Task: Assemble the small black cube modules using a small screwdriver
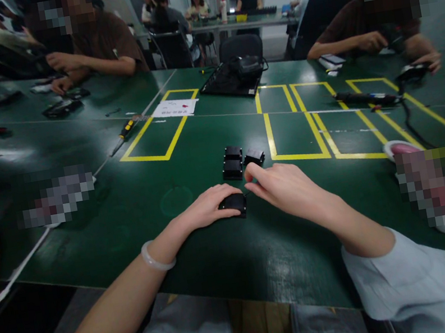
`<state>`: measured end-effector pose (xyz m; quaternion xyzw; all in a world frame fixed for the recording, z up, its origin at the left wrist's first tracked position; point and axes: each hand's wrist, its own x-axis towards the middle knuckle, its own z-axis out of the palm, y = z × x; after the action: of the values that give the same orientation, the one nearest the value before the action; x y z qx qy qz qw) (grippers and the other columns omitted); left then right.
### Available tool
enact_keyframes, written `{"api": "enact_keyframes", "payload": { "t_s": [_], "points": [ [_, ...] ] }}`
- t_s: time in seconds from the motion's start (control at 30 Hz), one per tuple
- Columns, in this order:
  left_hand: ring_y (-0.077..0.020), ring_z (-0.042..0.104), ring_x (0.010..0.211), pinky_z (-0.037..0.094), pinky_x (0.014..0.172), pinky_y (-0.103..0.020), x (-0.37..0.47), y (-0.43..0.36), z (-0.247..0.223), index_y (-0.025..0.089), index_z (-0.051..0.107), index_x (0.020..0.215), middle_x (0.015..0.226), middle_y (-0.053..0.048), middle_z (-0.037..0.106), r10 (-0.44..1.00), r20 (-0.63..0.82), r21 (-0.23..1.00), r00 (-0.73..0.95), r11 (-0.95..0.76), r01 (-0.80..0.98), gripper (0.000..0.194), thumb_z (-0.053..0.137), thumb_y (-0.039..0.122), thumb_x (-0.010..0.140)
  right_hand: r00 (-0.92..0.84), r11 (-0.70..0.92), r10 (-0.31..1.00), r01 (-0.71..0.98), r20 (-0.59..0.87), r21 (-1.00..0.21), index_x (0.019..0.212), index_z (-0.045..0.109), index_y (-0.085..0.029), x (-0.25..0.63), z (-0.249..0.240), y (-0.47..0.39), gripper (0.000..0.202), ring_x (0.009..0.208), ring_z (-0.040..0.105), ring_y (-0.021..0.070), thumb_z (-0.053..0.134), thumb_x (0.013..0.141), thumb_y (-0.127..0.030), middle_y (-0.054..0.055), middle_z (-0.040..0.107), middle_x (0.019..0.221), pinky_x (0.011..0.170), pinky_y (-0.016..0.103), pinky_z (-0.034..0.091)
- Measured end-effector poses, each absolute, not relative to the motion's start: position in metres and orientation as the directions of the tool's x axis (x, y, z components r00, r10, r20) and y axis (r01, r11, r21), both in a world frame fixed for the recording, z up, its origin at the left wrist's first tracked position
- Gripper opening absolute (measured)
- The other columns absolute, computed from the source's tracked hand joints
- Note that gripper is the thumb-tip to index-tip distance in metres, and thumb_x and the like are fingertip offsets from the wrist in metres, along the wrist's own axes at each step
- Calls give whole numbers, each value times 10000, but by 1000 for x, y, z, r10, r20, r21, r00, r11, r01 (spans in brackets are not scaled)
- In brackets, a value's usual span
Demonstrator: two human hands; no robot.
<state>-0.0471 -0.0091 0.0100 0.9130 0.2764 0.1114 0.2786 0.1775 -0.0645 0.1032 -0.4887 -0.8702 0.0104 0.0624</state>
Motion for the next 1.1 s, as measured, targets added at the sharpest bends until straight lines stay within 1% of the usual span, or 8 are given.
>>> {"api": "enact_keyframes", "payload": {
  "t_s": [0.17, 0.27, 0.4, 0.47, 0.63, 0.8, 0.9, 1.1],
  "points": [
    [-245, 570, 1075, 421, 935, -354, -47, -9, 10, 225, 545, 1244, 1185, -76, 618, 568, 59, 580, 821, -689, 435, 430, 592, 491, 909, -533, 540, 842, 833, 87, -119, 1093, 493, -185, 178, 105, -66, 182, 660, 611, 171, 385, 961, -247, 35, 688, 816, 569, 276, 258],
    [-245, 572, 1067, 424, 932, -354, -47, -9, 11, 218, 553, 1230, 1176, -75, 621, 569, 60, 581, 820, -688, 435, 426, 594, 493, 907, -531, 543, 839, 825, 116, -153, 1111, 478, -184, 178, 105, -66, 191, 693, 620, 170, 418, 943, -253, 37, 691, 858, 581, 271, 272],
    [-248, 567, 1081, 424, 929, -345, -47, -9, 10, 214, 548, 1247, 1176, -75, 618, 567, 56, 571, 822, -693, 439, 437, 600, 484, 907, -512, 520, 854, 848, 97, -104, 1088, 502, -184, 178, 103, -66, 213, 632, 603, 177, 394, 977, -330, 34, 681, 762, 567, 275, 249],
    [-246, 563, 1089, 419, 939, -346, -47, -9, 10, 220, 536, 1265, 1187, -76, 612, 562, 55, 565, 825, -699, 439, 444, 597, 480, 911, -513, 519, 854, 850, 82, -88, 1080, 507, -185, 178, 103, -65, 207, 617, 599, 177, 373, 984, -310, 32, 679, 746, 562, 278, 238],
    [-242, 560, 1087, 415, 945, -349, -48, -9, 9, 219, 535, 1255, 1195, -76, 608, 558, 57, 565, 828, -702, 434, 431, 584, 484, 919, -536, 545, 839, 824, 99, -154, 1118, 476, -185, 179, 104, -67, 197, 680, 617, 169, 413, 939, -237, 33, 690, 844, 575, 272, 261],
    [-245, 563, 1077, 423, 931, -345, -48, -9, 9, 222, 542, 1250, 1186, -73, 613, 565, 51, 569, 823, -694, 442, 431, 588, 488, 914, -509, 516, 856, 850, 91, -107, 1078, 503, -192, 178, 104, -66, 213, 625, 603, 177, 396, 977, -346, 29, 678, 755, 556, 272, 240],
    [-247, 559, 1090, 421, 939, -348, -48, -9, 10, 224, 529, 1273, 1197, -75, 610, 568, 51, 573, 822, -691, 442, 448, 593, 482, 912, -506, 511, 859, 856, 75, -82, 1067, 514, -193, 178, 103, -65, 198, 603, 592, 174, 374, 981, -305, 26, 670, 721, 547, 270, 223],
    [-249, 563, 1085, 423, 938, -354, -47, -9, 11, 225, 543, 1242, 1189, -76, 613, 569, 58, 579, 821, -689, 436, 429, 582, 497, 913, -520, 530, 848, 836, 106, -141, 1110, 479, -192, 179, 103, -67, 196, 640, 597, 165, 411, 943, -269, 24, 683, 790, 561, 264, 243]
  ]
}}
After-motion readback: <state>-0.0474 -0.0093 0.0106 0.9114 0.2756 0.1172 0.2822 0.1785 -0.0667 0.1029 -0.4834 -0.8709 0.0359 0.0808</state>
